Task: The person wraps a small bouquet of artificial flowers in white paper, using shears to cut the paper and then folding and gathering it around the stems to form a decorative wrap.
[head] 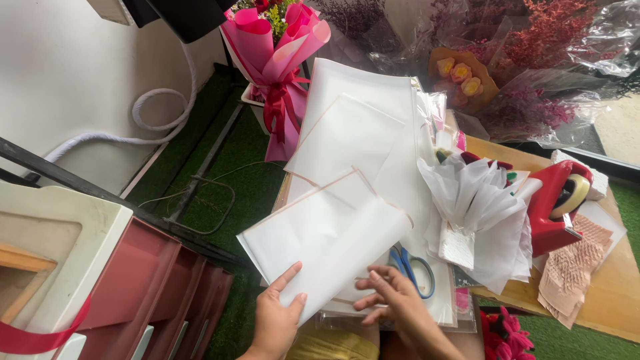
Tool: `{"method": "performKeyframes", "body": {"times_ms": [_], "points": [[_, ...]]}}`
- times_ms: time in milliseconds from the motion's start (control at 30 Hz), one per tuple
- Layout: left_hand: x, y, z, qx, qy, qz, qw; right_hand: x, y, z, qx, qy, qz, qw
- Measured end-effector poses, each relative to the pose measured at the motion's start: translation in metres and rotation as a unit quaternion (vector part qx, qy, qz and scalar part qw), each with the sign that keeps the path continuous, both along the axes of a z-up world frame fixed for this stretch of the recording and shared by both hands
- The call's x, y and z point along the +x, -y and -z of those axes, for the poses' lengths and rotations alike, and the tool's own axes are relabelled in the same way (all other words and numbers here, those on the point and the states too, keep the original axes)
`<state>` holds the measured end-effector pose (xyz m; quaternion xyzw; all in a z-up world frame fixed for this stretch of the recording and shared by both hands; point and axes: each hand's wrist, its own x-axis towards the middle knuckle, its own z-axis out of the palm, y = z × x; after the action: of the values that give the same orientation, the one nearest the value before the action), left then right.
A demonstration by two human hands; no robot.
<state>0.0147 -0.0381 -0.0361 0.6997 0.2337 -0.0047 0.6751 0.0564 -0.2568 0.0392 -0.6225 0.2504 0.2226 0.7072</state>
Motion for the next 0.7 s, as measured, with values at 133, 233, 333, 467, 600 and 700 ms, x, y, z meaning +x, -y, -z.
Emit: {"method": "performKeyframes", "body": {"times_ms": [133,233,333,467,600,700], "points": [[-0.001,0.009,-0.015,-0.028,-0.028,-0.028,0.999,-0.006,-0.014,-0.003,0.025,-0.021,0.034,0.999],[-0.004,0.011,-0.012,-0.05,-0.032,-0.033,0.998,0.0,-0.019,-0.007,0.045,-0.036,0.048,0.997],[-0.006,0.013,-0.012,-0.065,-0.045,-0.028,0.997,0.008,-0.024,-0.002,0.052,-0.034,0.053,0.997],[-0.009,0.013,-0.009,-0.069,-0.046,-0.025,0.996,0.015,-0.029,0.005,0.025,-0.036,0.072,0.996],[-0.012,0.012,-0.003,-0.058,-0.042,-0.021,0.997,0.017,-0.034,0.008,-0.002,-0.044,0.084,0.995],[-0.012,0.012,0.005,-0.074,-0.049,-0.017,0.996,0.016,-0.035,0.006,-0.007,-0.048,0.084,0.995]]}}
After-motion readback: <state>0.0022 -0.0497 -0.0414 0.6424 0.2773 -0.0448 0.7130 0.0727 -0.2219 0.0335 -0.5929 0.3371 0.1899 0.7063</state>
